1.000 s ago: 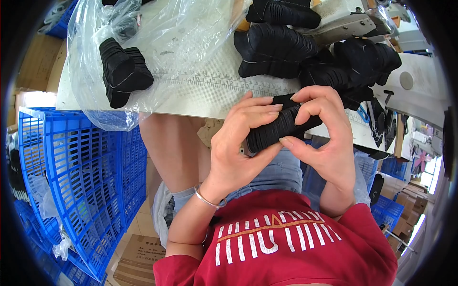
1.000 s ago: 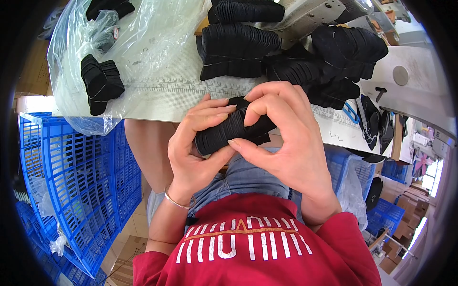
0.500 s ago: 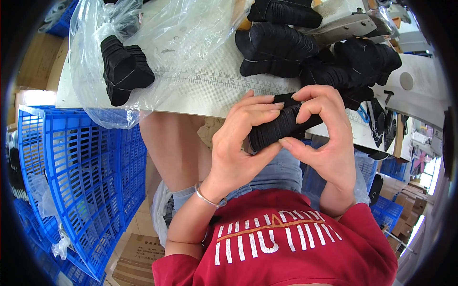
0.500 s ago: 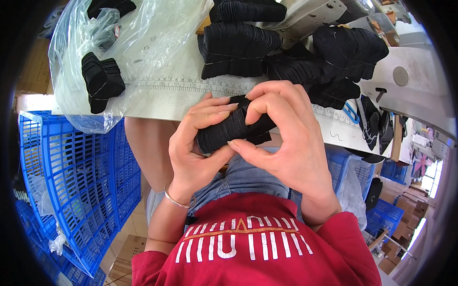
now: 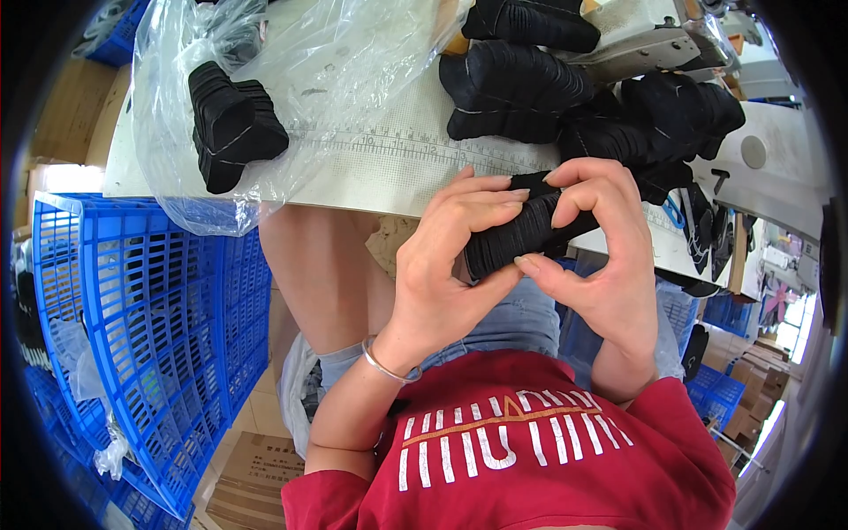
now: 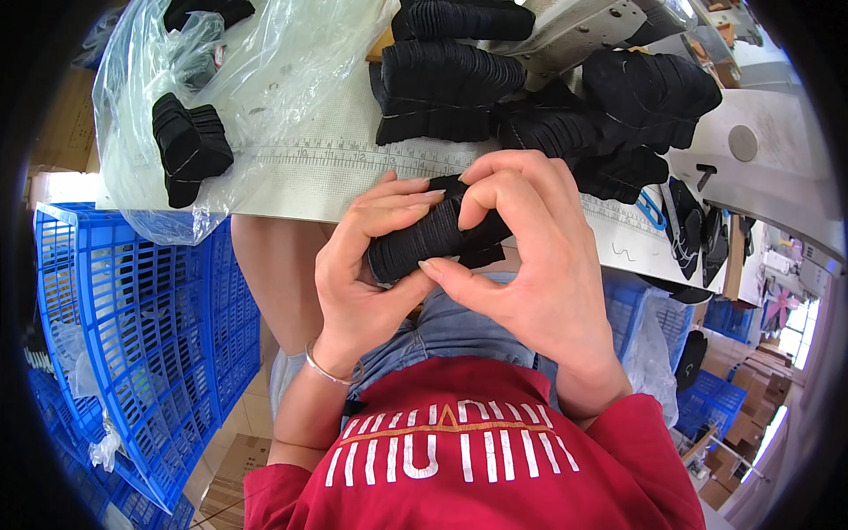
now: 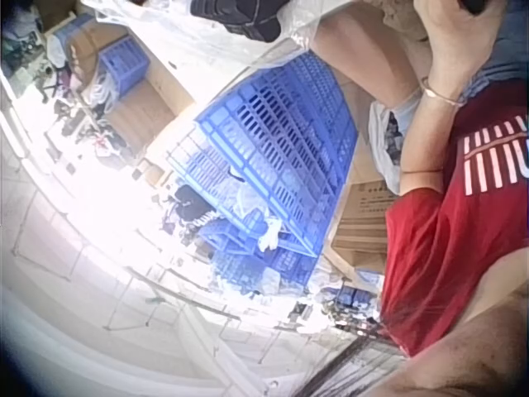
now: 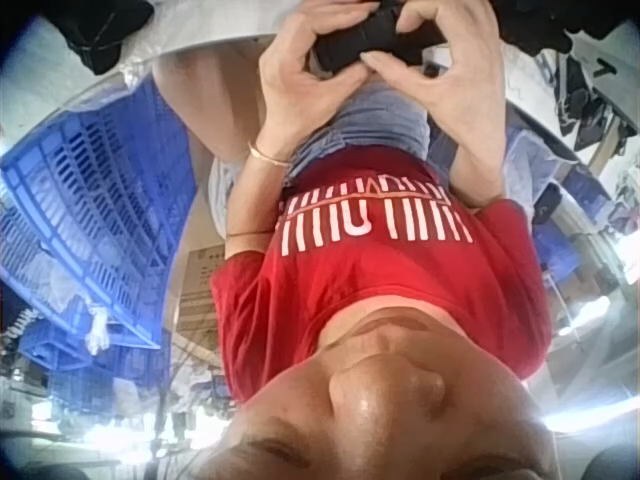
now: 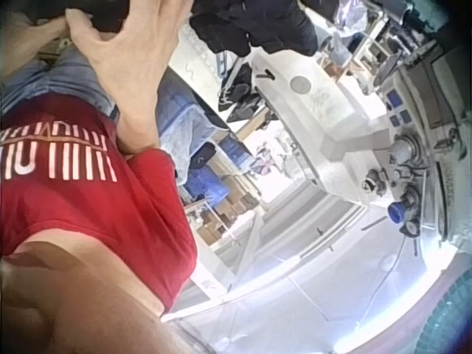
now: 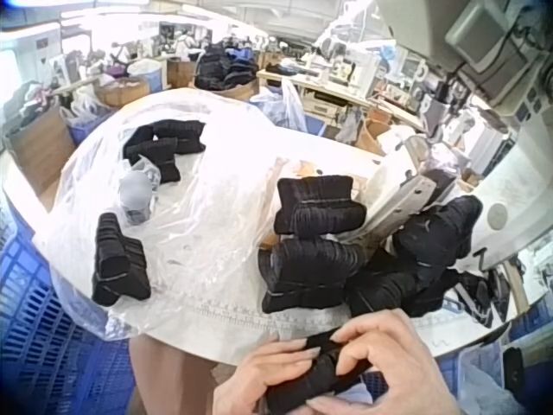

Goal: The recorder is inspecting and stacking black fabric shoe components at a sewing workstation.

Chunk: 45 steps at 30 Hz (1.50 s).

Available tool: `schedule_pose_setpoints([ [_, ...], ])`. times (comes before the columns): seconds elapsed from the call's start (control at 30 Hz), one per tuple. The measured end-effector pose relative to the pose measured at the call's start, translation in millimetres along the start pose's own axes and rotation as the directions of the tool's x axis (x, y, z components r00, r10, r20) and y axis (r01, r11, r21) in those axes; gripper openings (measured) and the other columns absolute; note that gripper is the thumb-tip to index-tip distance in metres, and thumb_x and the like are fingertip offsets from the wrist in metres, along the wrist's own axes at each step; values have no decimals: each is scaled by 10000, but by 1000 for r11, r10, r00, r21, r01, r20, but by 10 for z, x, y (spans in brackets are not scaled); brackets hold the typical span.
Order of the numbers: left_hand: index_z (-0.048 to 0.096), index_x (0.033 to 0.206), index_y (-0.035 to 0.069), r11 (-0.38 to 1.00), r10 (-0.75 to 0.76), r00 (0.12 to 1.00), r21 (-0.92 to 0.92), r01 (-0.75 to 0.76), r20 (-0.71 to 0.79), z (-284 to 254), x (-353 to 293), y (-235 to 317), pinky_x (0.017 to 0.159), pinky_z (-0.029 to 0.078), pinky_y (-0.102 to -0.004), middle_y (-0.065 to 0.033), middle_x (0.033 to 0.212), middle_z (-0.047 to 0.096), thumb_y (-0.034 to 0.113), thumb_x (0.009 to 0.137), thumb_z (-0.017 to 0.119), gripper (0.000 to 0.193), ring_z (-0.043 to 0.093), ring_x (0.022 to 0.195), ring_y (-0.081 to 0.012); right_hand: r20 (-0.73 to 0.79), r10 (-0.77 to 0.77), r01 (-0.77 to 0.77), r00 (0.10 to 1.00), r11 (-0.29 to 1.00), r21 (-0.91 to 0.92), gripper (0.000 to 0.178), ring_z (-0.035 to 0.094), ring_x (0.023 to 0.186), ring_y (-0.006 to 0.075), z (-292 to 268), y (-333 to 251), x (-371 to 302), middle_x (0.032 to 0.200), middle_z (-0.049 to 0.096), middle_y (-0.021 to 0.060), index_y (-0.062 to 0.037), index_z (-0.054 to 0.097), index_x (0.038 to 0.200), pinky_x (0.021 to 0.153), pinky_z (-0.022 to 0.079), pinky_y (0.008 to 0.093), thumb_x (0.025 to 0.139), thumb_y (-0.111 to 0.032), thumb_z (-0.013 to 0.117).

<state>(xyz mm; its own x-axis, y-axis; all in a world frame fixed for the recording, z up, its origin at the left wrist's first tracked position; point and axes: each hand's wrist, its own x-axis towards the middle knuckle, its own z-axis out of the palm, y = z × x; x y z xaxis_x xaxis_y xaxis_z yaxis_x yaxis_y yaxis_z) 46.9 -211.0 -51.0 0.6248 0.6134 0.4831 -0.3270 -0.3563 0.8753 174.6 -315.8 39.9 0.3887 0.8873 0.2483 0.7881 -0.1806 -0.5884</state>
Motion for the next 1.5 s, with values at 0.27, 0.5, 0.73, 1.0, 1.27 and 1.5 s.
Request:
schedule_pose_setpoints([
  [0.27, 638, 1093, 32, 1000, 13, 1000, 20, -13, -16, 18, 3, 8, 1083, 438, -538, -116, 1149, 700, -9, 671, 813, 458, 639, 1162, -340, -9, 4, -4, 1000, 1000, -3, 406, 563, 965, 279, 19, -7, -14, 1083, 584, 86, -79, 558, 860, 765, 494, 370, 606, -113, 872],
  [0.5, 640, 1090, 30, 1000, 11, 1000, 22, -11, -15, 16, 9, 9, 1080, 442, -536, -118, 1142, 701, 4, 676, 825, 454, 642, 1155, -344, -11, 5, -6, 1000, 999, -48, 419, 572, 975, 283, 19, -23, -23, 1110, 570, 95, -76, 557, 866, 769, 502, 373, 604, -125, 881],
  [0.73, 643, 1087, 27, 1000, 15, 999, 17, -14, -29, 26, 5, 4, 1077, 444, -535, -118, 1135, 702, 12, 675, 830, 452, 643, 1150, -347, -7, 21, -21, 1000, 999, -42, 434, 574, 984, 293, 21, -32, -26, 1120, 564, 100, -77, 558, 875, 784, 501, 387, 597, -135, 885],
  [1.0, 643, 1091, 31, 1000, 10, 999, 13, -10, -31, 27, 5, 14, 1072, 447, -533, -113, 1126, 703, 15, 677, 830, 454, 646, 1142, -344, -17, -5, 4, 1000, 996, -85, 471, 572, 997, 297, 26, -43, -35, 1124, 562, 100, -81, 549, 896, 766, 508, 385, 585, -148, 896],
  [1.27, 642, 1090, 32, 999, 25, 999, 30, -24, -40, 35, 9, 13, 1066, 450, -530, -111, 1124, 704, 18, 679, 832, 453, 648, 1137, -343, -23, -9, 6, 1000, 991, -134, 495, 572, 997, 296, 36, -78, -33, 1124, 559, 102, -84, 535, 908, 766, 514, 390, 583, -158, 900],
  [1.5, 650, 1079, 33, 999, 26, 998, 19, -25, -54, 48, 16, 17, 1060, 454, -528, -113, 1114, 705, 18, 676, 836, 443, 650, 1127, -346, -17, 5, -8, 1000, 988, -151, 500, 573, 1010, 293, 26, -101, -47, 1139, 537, 113, -79, 529, 909, 764, 519, 385, 590, -172, 902],
])
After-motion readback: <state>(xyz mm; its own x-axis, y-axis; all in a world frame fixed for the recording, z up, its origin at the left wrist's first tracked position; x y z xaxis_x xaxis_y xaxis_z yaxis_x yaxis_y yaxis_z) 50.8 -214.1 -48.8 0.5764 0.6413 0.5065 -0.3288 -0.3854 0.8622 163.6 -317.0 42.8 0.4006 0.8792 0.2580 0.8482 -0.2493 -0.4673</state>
